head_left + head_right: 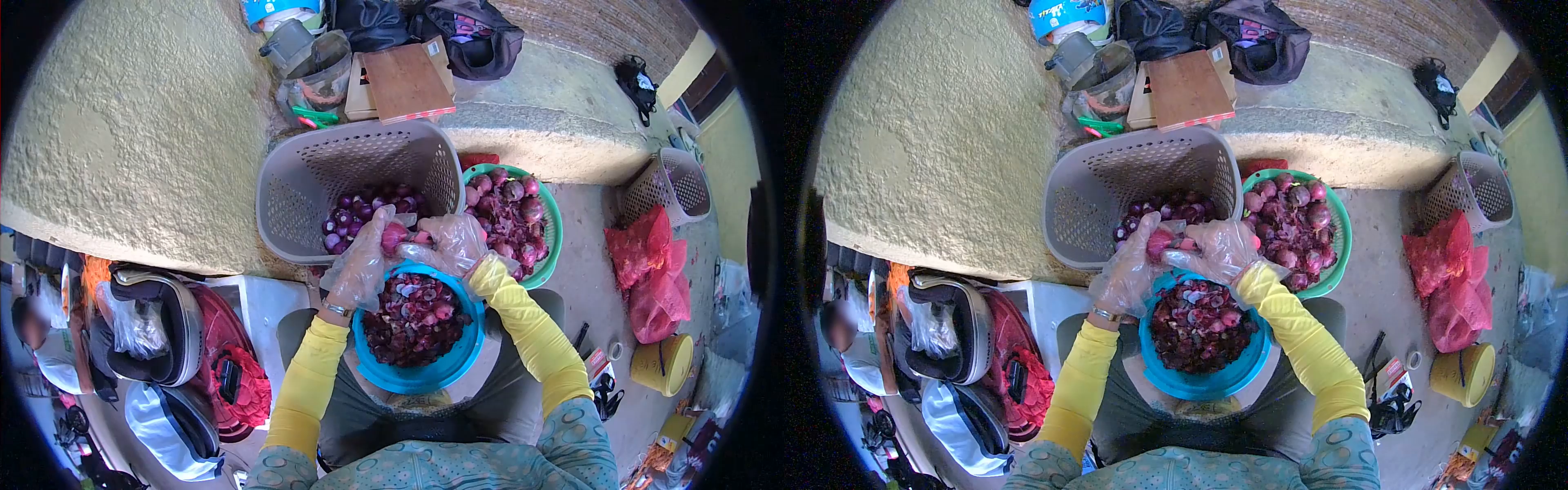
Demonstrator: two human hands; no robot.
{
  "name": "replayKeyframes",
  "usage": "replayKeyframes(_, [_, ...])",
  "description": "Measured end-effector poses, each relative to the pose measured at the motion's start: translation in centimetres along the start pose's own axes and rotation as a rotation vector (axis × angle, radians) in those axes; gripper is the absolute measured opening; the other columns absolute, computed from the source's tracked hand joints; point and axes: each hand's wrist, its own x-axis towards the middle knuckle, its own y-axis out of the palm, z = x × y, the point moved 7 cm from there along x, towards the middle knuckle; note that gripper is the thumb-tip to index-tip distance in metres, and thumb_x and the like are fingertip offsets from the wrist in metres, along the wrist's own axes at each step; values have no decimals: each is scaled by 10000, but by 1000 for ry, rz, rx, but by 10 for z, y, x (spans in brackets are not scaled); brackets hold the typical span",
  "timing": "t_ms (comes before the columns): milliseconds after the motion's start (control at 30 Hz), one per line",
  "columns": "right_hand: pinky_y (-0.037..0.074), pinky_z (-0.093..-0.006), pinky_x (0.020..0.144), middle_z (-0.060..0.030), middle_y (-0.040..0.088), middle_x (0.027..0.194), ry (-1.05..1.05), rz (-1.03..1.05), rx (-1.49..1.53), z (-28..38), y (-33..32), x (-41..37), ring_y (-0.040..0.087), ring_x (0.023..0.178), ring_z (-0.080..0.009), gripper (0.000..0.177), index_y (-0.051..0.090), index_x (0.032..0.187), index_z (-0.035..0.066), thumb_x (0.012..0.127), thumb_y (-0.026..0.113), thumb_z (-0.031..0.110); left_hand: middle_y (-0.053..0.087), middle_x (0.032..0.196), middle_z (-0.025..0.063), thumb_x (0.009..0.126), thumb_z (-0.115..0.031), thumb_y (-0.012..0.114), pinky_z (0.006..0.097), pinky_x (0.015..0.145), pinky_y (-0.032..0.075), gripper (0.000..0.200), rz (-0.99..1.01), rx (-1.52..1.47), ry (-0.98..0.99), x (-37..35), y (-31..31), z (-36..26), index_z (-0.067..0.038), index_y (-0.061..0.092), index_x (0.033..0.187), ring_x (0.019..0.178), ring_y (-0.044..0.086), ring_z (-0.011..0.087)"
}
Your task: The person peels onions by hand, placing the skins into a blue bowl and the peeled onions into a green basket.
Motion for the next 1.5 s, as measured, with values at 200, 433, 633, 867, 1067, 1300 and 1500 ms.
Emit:
replayKeyframes(200, [532, -482, 610, -159, 681, 683, -6, 30, 28, 2, 7, 0, 681, 662, -397, 479, 689, 748, 69, 870, 726, 531, 642, 1290, 130, 1081, -499, 465, 342, 1003, 516, 579, -13, 31, 4, -2, 2, -1, 19, 590, 1309, 1076, 632, 186])
replayKeyframes(433, [538, -504, 600, -165, 678, 673, -98, 184, -104, 11, 20, -4, 688, 644, -374, 580, 742, 798, 101, 903, 612, 657, 624, 1341, 133, 1072, -523, 470, 341, 988, 520, 627, -46, 62, 38, -8, 8, -10, -1, 511, 1417, 1082, 632, 193])
replayKeyframes(633, [539, -481, 586, -146, 660, 654, -293, 387, -138, 36, 24, -11, 682, 637, -369, 532, 740, 808, 95, 871, 689, 620, 576, 1411, 134, 1078, -517, 457, 378, 961, 542, 658, -42, 48, 19, -10, 8, -15, -51, 380, 1536, 1150, 604, 227])
replayKeyframes(867, [546, -513, 638, -146, 703, 721, -155, 342, -41, 19, 22, -10, 702, 693, -381, 625, 736, 811, 106, 791, 692, 730, 584, 1324, 164, 1060, -426, 561, 424, 942, 572, 484, -43, -286, 22, -4, 5, -16, -49, 516, 1359, 1073, 617, 248])
replayKeyframes(1067, [541, -498, 625, -156, 709, 747, 13, 60, 31, 2, 2, -1, 707, 701, -377, 612, 699, 851, 93, 762, 752, 697, 584, 1338, 160, 1065, -385, 562, 425, 978, 560, 496, 110, 355, 334, -6, 8, -22, -23, 512, 1400, 1147, 625, 266])
replayKeyframes(1300, [531, -487, 634, -169, 700, 767, 21, 42, -10, -4, 3, 1, 697, 726, -395, 614, 683, 831, 63, 781, 748, 671, 589, 1362, 170, 1082, -344, 526, 381, 1072, 483, 511, 173, -142, -73, -8, 19, -9, 54, 526, 1402, 1219, 601, 236])
replayKeyframes(1500, [550, -493, 638, -126, 724, 782, -53, 39, -33, -1, 4, 0, 718, 735, -367, 572, 699, 865, 97, 811, 724, 666, 570, 1394, 168, 1078, -258, 514, 381, 1088, 469, 479, 237, 283, 203, -3, 16, -14, 51, 499, 1443, 1262, 571, 240])
